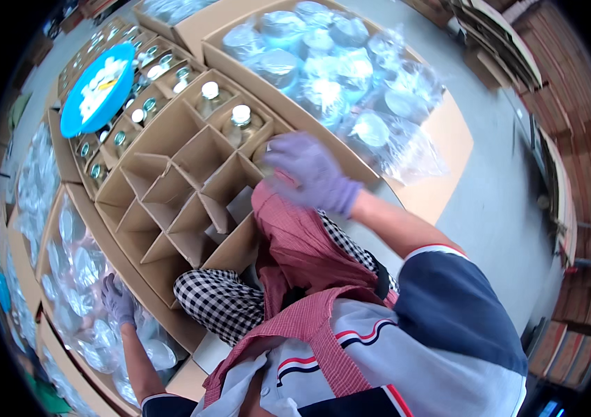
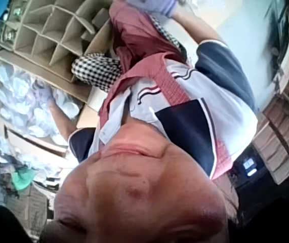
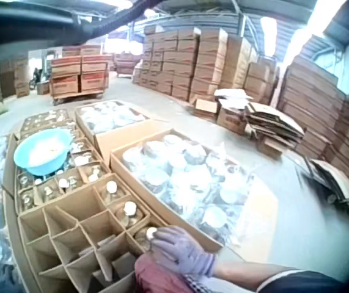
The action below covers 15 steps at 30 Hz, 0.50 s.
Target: The person assembles and packs small kitchen appliances, likely rice cookers, into a cardboard box. They insert a stainless steel inner pot into a colored outer shell, secure the lid, and place the unit into a plastic bag. The person then arranges the packaged units into a divided cardboard box and closes the flaps.
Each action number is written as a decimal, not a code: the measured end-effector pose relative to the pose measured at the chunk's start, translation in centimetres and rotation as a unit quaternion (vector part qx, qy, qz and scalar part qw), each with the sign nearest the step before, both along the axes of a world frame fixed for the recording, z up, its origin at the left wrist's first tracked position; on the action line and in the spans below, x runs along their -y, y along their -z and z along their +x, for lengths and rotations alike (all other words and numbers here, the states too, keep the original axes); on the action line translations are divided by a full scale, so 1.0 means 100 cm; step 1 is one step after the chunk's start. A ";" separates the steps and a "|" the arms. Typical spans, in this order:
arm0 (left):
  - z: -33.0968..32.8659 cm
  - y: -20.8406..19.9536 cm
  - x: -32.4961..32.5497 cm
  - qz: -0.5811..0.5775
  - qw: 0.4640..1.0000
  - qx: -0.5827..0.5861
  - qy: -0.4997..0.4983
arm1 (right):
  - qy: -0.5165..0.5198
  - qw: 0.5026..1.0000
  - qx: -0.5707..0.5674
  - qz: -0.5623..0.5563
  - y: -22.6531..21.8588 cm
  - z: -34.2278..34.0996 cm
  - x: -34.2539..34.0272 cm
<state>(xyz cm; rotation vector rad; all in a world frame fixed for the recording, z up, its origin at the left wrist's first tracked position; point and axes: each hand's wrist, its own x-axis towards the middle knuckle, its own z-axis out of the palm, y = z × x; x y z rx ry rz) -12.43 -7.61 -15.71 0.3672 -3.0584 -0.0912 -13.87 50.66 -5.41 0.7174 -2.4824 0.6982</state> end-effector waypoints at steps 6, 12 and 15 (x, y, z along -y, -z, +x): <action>-0.051 -0.074 -0.172 0.393 0.894 -0.212 0.034 | 0.267 0.926 0.223 0.145 0.046 0.092 -0.147; -0.110 -0.089 -0.561 0.253 0.793 -0.045 0.553 | 0.241 0.925 0.286 0.063 0.123 0.077 -0.141; -0.121 -0.075 -0.639 0.074 0.826 0.023 0.559 | 0.259 0.917 0.266 0.144 0.128 0.105 -0.146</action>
